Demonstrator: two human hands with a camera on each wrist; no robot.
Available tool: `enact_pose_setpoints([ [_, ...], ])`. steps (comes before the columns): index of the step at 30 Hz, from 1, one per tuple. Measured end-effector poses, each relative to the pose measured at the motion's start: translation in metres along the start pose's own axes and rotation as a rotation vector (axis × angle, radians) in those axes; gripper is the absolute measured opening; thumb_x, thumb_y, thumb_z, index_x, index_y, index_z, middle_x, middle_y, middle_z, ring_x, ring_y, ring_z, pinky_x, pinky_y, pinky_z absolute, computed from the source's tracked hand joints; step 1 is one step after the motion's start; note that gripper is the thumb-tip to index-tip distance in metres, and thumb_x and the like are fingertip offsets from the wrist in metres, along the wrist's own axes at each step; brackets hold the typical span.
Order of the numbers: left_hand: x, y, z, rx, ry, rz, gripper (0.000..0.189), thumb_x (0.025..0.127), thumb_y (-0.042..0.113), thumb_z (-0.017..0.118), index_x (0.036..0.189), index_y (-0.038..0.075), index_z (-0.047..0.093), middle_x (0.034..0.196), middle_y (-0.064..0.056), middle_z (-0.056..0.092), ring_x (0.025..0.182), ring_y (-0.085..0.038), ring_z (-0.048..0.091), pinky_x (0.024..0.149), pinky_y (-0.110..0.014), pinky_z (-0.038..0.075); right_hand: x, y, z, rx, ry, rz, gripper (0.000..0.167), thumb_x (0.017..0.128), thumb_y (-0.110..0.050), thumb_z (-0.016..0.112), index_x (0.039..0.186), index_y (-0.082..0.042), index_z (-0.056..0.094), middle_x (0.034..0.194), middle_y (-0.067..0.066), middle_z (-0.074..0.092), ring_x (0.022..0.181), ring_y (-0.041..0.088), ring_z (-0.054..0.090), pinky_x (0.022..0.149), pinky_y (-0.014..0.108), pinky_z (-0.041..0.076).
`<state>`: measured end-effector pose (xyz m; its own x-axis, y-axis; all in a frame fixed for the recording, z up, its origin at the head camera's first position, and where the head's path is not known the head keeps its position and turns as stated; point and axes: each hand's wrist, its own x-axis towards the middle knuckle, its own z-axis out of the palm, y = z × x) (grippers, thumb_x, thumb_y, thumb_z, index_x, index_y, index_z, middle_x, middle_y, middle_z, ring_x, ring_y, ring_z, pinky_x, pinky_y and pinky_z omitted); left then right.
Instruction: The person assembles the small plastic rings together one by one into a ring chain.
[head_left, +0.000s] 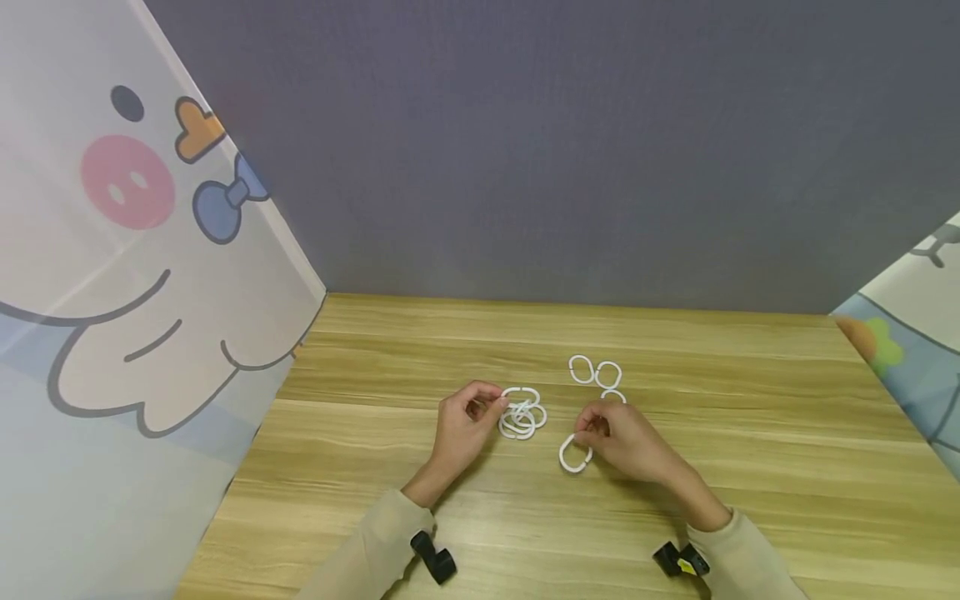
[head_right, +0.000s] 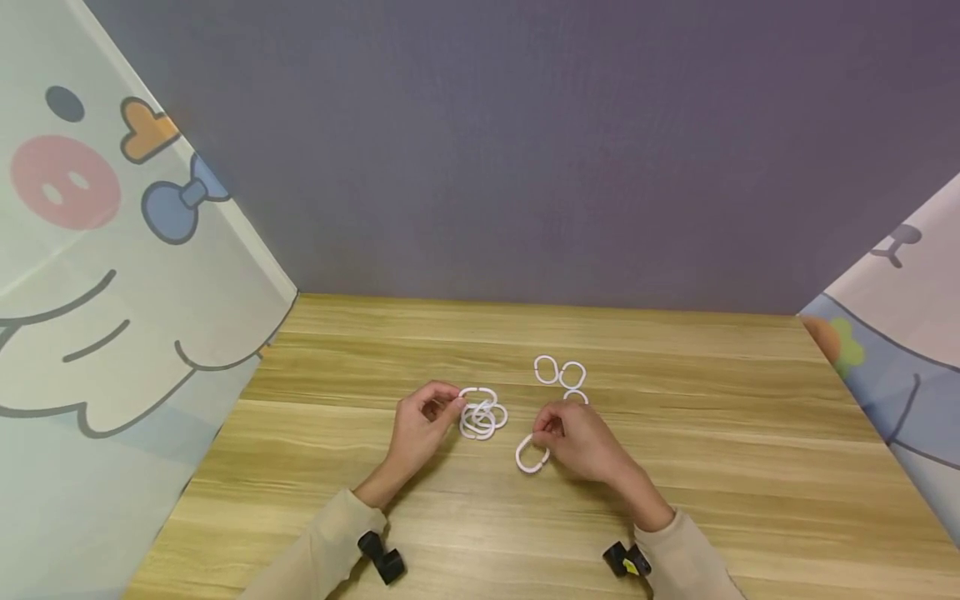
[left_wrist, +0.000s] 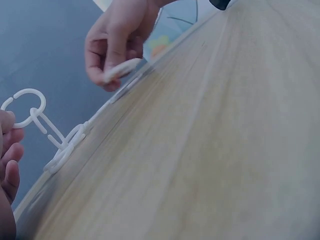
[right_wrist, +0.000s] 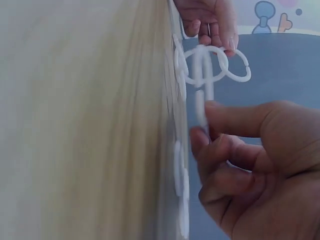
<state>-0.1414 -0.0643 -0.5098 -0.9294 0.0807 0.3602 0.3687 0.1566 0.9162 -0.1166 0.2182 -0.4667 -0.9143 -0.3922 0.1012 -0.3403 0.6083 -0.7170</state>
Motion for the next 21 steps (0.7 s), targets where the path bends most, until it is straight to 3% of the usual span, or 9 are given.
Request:
enact_pose_setpoints([
  [7,0.000,0.000,0.000,0.000,-0.008,-0.010,0.009,0.099,0.005,0.083,0.103,-0.002,0.080,0.088,-0.009,0.078,0.076,-0.005,0.063,0.066,-0.017,0.046,0.005,-0.009,-0.010,0.171,0.074,0.083,0.010,0.098,0.003,0.080,0.095,-0.004,0.074,0.080,0.000,0.065,0.068,0.008,0.057,0.058,0.023,0.048],
  [13,0.000,0.000,-0.001,-0.005,-0.003,0.000,0.011,0.099,0.005,0.082,0.103,-0.004,0.079,0.088,-0.010,0.078,0.075,-0.005,0.062,0.065,-0.017,0.047,0.013,-0.019,-0.015,0.296,0.142,0.145,0.004,0.101,0.003,0.076,0.103,0.004,0.073,0.085,0.014,0.071,0.068,0.023,0.067,0.059,0.026,0.054],
  [21,0.000,-0.002,0.002,-0.012,0.006,0.000,0.007,0.098,0.003,0.083,0.101,-0.002,0.079,0.087,-0.011,0.078,0.075,-0.005,0.062,0.064,-0.018,0.048,0.021,-0.031,-0.013,0.362,0.267,0.130,0.022,0.106,0.003,0.071,0.126,0.008,0.077,0.101,0.022,0.071,0.074,0.020,0.069,0.067,0.028,0.060],
])
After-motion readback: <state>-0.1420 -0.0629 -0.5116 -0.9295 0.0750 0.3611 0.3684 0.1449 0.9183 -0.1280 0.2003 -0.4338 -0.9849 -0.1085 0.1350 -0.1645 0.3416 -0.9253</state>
